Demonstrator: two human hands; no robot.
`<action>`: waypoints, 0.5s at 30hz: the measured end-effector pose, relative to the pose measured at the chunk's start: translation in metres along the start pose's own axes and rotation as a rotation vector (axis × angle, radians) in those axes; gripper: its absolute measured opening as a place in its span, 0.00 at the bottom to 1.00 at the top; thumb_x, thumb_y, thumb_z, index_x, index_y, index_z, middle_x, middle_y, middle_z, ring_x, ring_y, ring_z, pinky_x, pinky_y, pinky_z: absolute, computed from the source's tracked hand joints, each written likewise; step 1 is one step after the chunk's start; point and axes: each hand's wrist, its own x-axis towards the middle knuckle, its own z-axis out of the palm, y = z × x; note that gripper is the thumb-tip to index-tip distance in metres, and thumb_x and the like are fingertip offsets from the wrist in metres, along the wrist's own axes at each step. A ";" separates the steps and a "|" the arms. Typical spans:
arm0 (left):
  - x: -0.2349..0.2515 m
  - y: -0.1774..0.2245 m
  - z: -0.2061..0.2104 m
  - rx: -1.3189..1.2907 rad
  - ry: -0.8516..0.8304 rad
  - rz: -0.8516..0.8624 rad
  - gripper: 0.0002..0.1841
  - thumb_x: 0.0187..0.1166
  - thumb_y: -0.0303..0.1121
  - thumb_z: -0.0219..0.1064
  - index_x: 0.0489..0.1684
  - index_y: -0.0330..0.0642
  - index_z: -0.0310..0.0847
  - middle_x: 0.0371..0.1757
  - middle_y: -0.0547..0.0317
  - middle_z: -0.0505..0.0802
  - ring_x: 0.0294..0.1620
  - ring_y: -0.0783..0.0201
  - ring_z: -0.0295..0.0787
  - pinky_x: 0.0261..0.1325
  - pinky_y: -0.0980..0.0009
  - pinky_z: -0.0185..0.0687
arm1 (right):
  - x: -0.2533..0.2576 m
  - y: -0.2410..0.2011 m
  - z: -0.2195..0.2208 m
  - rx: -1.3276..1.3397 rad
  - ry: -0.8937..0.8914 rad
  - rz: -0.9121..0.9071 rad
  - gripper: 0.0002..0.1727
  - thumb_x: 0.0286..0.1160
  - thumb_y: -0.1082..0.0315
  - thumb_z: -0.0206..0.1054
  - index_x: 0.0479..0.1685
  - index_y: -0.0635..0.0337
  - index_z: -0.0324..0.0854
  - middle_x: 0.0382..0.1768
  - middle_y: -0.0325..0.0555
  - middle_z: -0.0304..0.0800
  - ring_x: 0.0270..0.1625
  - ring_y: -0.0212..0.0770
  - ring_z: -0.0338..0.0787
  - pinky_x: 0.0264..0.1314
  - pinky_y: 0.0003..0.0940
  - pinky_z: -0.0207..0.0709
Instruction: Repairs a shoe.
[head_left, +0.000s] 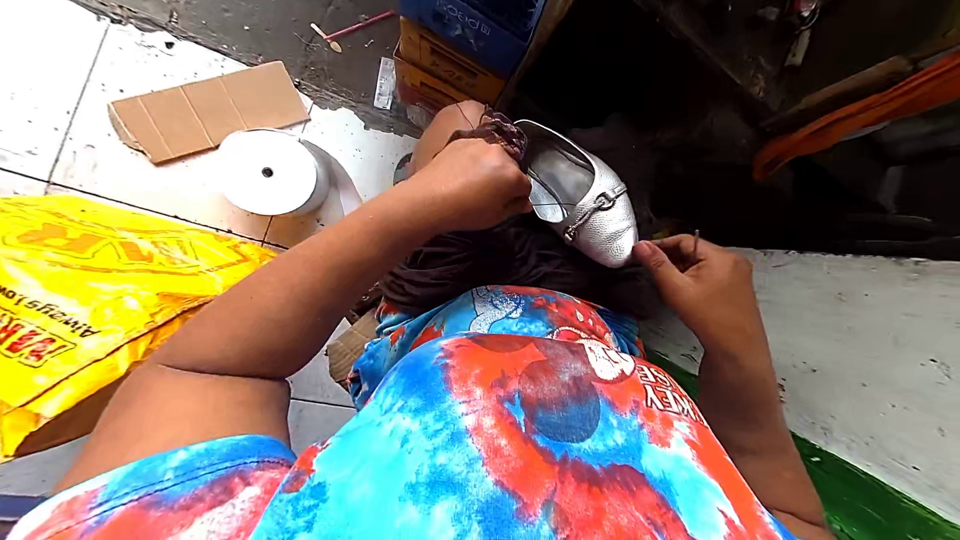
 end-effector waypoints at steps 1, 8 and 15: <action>-0.001 -0.002 0.001 -0.003 -0.001 0.002 0.19 0.86 0.39 0.61 0.24 0.37 0.84 0.27 0.46 0.88 0.34 0.43 0.90 0.35 0.42 0.78 | 0.001 -0.003 0.003 -0.004 -0.028 -0.002 0.26 0.78 0.43 0.68 0.37 0.61 0.90 0.26 0.41 0.87 0.27 0.32 0.82 0.33 0.36 0.77; -0.015 -0.016 0.007 -0.017 0.125 0.018 0.26 0.82 0.46 0.64 0.13 0.38 0.74 0.22 0.48 0.83 0.28 0.46 0.86 0.27 0.47 0.74 | 0.019 -0.019 0.030 -0.012 -0.082 -0.193 0.27 0.73 0.41 0.67 0.16 0.53 0.76 0.15 0.33 0.70 0.19 0.30 0.70 0.23 0.32 0.62; -0.045 -0.059 0.031 -0.045 0.374 0.058 0.29 0.86 0.45 0.59 0.09 0.37 0.67 0.15 0.47 0.78 0.18 0.49 0.79 0.21 0.53 0.67 | 0.020 0.001 0.042 0.434 -0.195 -0.227 0.20 0.66 0.63 0.72 0.10 0.47 0.68 0.11 0.22 0.63 0.16 0.13 0.61 0.19 0.11 0.53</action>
